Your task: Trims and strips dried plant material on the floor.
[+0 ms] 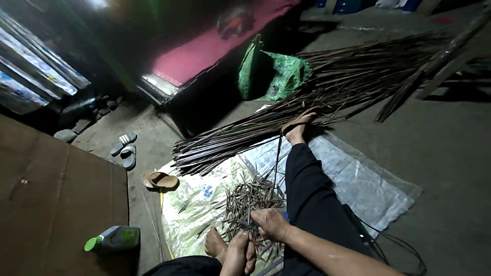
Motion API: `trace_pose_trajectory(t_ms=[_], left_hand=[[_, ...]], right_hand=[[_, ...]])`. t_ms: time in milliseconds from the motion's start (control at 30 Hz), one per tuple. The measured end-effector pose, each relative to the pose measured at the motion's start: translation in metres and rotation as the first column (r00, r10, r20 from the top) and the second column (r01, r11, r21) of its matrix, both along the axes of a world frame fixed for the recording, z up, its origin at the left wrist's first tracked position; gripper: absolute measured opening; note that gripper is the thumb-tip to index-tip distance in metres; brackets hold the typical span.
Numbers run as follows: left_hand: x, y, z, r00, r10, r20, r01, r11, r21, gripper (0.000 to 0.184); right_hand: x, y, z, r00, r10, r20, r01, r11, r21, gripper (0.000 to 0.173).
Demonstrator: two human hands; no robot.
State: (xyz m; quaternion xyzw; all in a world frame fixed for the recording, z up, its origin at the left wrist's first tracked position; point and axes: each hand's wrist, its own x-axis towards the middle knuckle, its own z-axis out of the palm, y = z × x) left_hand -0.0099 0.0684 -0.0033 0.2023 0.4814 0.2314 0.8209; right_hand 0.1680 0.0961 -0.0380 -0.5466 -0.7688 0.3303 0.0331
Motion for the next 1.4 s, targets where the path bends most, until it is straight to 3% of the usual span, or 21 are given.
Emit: trace_pose_trajectory(t_ms=[100, 167, 233, 333, 433, 500, 633, 700, 800, 900, 1100, 1400], left_hand=[[0.001, 0.002, 0.002, 0.999, 0.019, 0.028, -0.018, 0.999, -0.034, 0.039], [0.000, 0.000, 0.002, 0.999, 0.000, 0.034, 0.001, 0.999, -0.042, 0.039], [0.000, 0.001, 0.004, 1.000, -0.021, 0.021, 0.022, 0.999, -0.039, 0.038], [0.003, 0.004, 0.004, 1.000, 0.003, -0.027, -0.005, 0.997, -0.072, 0.041], [0.006, 0.007, 0.005, 0.998, 0.020, -0.057, -0.025, 0.996, -0.090, 0.041], [0.005, 0.005, 0.005, 0.998, 0.023, -0.059, -0.027, 0.997, -0.070, 0.041], [0.000, -0.004, 0.006, 0.999, 0.000, -0.034, 0.001, 0.999, 0.049, 0.042], [-0.002, -0.007, 0.006, 1.000, 0.021, -0.005, -0.021, 0.998, 0.067, 0.041], [-0.004, -0.010, 0.005, 0.998, 0.059, 0.024, -0.060, 0.998, 0.033, 0.041], [-0.003, -0.011, 0.005, 0.992, 0.118, 0.053, -0.119, 0.993, 0.001, 0.042], [-0.004, -0.023, 0.006, 0.995, 0.078, 0.062, -0.082, 0.995, 0.060, 0.041], [-0.010, -0.042, 0.008, 0.976, 0.121, 0.178, -0.126, 0.992, 0.018, 0.044]], right_hand=[[0.007, 0.017, 0.009, 0.982, -0.127, 0.137, 0.146, 0.979, -0.141, 0.035], [0.016, 0.032, 0.015, 0.934, -0.275, 0.227, 0.331, 0.906, -0.262, 0.040], [0.025, 0.041, 0.021, 0.894, -0.379, 0.239, 0.437, 0.856, -0.278, 0.040], [0.024, 0.035, 0.024, 0.866, -0.500, -0.007, 0.465, 0.810, -0.358, 0.035], [0.001, 0.027, 0.024, 0.687, -0.664, -0.295, 0.431, 0.699, -0.570, 0.034], [-0.009, 0.028, 0.025, 0.608, -0.713, -0.349, 0.395, 0.653, -0.646, 0.031], [-0.002, 0.039, 0.026, 0.581, -0.723, -0.373, 0.482, 0.675, -0.558, 0.029], [0.005, 0.037, 0.026, 0.640, -0.662, -0.390, 0.468, 0.738, -0.486, 0.035], [0.008, 0.019, 0.027, 0.842, -0.417, -0.342, 0.317, 0.896, -0.311, 0.037], [0.000, 0.000, 0.025, 0.925, -0.225, -0.306, 0.165, 0.964, -0.210, 0.032], [-0.007, -0.002, 0.032, 0.975, -0.185, -0.127, 0.151, 0.960, -0.237, 0.034], [0.005, 0.012, 0.011, 0.996, -0.093, 0.011, 0.093, 0.996, 0.000, 0.031]])
